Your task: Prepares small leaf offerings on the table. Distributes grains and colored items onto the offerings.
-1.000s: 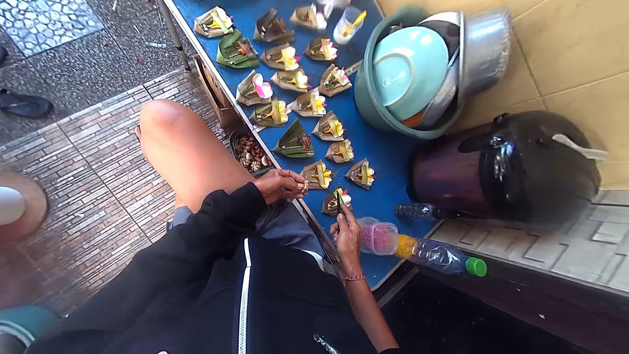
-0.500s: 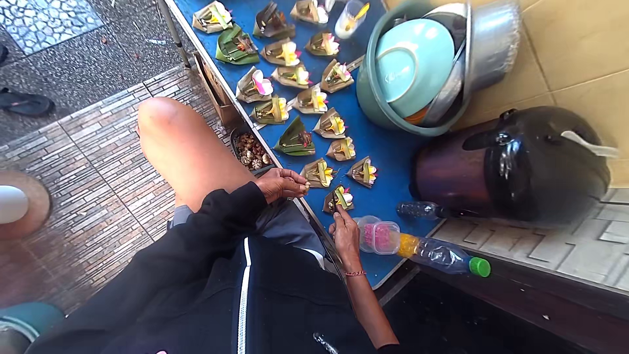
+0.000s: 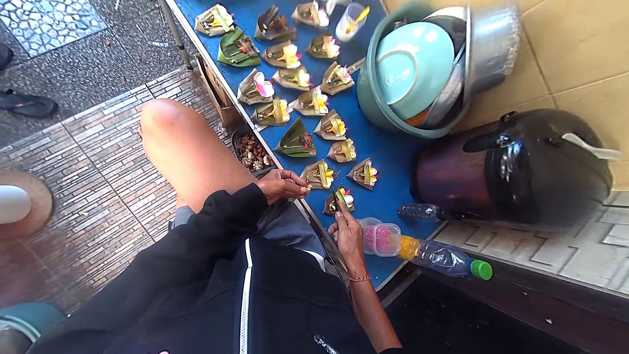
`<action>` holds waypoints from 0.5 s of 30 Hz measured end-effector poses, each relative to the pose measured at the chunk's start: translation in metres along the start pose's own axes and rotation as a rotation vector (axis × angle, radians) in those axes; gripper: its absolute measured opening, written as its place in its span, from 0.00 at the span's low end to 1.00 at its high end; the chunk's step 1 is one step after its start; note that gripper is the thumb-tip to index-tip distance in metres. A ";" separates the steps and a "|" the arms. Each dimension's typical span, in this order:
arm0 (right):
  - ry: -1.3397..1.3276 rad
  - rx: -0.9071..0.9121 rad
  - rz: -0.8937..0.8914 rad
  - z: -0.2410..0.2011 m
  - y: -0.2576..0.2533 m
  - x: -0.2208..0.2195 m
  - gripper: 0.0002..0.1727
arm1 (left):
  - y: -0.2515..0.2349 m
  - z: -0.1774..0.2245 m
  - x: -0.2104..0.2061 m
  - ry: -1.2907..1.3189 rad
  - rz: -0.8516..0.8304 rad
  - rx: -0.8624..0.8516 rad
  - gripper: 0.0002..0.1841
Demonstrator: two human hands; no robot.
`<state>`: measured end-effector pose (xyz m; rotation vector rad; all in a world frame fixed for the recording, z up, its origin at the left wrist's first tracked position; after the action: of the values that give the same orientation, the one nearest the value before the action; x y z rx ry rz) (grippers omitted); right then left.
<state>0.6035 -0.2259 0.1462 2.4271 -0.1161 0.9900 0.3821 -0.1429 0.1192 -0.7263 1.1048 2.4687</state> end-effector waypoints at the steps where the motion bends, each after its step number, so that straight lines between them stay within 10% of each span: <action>1: -0.064 0.069 -0.007 -0.006 0.001 -0.001 0.25 | 0.000 0.000 0.000 0.001 -0.001 0.000 0.07; 15: 0.015 0.410 -0.085 -0.040 0.001 -0.026 0.26 | -0.003 -0.003 0.005 -0.016 0.012 -0.051 0.06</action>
<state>0.5586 -0.2102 0.1535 2.7624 0.2146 1.0782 0.3809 -0.1427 0.1128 -0.7158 1.0464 2.5166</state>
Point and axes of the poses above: each hand's wrist, its own y-axis away from the middle knuckle, its own x-axis out of the back of the hand, z = x × y, the point moved 4 cm from there along -y, towards the middle knuckle, and after that the axes turned 1 degree about z, right-handed, at the moved point
